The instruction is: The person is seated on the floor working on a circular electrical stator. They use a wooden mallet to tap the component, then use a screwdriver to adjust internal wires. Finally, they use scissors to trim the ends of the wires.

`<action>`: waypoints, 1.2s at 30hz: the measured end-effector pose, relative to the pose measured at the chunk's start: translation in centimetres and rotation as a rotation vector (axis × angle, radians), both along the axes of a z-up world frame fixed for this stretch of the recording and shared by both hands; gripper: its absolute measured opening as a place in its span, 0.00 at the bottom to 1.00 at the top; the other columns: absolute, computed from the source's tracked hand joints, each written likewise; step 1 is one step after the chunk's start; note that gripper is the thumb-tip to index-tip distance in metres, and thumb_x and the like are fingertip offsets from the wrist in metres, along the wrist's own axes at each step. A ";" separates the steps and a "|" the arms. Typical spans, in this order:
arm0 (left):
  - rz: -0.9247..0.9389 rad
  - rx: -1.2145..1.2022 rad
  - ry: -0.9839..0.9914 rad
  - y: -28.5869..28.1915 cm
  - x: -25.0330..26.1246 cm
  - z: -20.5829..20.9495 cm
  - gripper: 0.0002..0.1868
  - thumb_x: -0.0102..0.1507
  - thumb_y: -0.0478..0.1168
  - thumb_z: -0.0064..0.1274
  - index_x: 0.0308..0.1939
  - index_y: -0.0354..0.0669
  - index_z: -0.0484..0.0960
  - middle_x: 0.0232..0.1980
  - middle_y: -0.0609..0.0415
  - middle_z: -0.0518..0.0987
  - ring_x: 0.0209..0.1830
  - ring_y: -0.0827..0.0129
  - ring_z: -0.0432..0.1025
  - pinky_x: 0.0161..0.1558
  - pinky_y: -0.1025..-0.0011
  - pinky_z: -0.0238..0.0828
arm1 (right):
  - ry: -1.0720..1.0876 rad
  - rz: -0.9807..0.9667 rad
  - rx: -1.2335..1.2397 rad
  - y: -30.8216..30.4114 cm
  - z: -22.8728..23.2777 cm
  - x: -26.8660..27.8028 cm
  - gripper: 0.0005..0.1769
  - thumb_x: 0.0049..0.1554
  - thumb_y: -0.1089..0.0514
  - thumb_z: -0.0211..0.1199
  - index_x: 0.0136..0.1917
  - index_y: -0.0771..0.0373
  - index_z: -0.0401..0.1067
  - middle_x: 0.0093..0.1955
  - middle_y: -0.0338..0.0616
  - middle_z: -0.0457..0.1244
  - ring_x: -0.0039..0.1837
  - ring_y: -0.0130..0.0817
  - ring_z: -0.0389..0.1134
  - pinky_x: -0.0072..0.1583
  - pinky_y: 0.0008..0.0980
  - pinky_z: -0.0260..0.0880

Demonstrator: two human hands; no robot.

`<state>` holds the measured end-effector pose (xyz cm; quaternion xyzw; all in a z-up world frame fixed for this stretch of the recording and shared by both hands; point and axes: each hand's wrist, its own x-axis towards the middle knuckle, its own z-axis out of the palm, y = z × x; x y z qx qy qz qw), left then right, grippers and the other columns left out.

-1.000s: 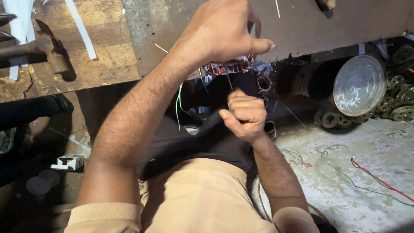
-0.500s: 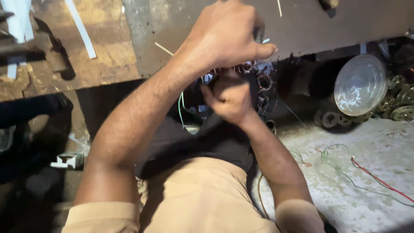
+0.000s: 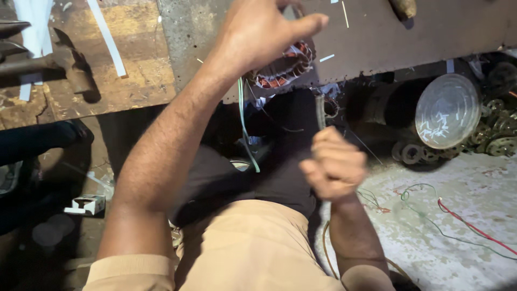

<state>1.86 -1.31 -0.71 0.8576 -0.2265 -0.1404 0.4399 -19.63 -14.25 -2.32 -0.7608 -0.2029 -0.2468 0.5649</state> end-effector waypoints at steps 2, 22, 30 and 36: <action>0.033 -0.016 -0.001 0.5 0.0 -0.7 0.27 0.59 0.67 0.59 0.46 0.52 0.88 0.40 0.57 0.87 0.37 0.71 0.81 0.42 0.64 0.77 | -0.053 -0.133 0.078 -1.3 -0.4 0.6 0.23 0.56 0.67 0.61 0.23 0.66 0.56 0.24 0.37 0.51 0.29 0.31 0.49 0.41 0.37 0.57; -0.197 -0.668 -0.169 1.4 -5.6 -2.4 0.44 0.64 0.32 0.65 0.78 0.54 0.57 0.70 0.37 0.75 0.66 0.53 0.73 0.68 0.58 0.69 | -0.042 -0.627 -0.098 -12.3 -11.3 19.0 0.14 0.67 0.58 0.65 0.43 0.69 0.71 0.43 0.39 0.64 0.47 0.30 0.63 0.51 0.33 0.64; -0.266 0.258 -0.796 3.4 -6.0 -0.4 0.43 0.61 0.31 0.58 0.80 0.55 0.62 0.47 0.42 0.78 0.46 0.51 0.74 0.49 0.57 0.71 | 0.018 -0.536 0.016 -10.9 -9.8 18.8 0.10 0.68 0.60 0.61 0.46 0.69 0.71 0.41 0.37 0.64 0.45 0.25 0.62 0.49 0.29 0.64; -0.331 -0.119 -0.410 1.5 -16.6 -3.4 0.10 0.53 0.42 0.61 0.31 0.43 0.78 0.35 0.45 0.77 0.37 0.49 0.71 0.37 0.49 0.65 | 0.003 -0.487 -0.043 -10.0 -9.3 19.2 0.09 0.67 0.62 0.63 0.46 0.69 0.71 0.41 0.40 0.65 0.45 0.27 0.63 0.49 0.31 0.64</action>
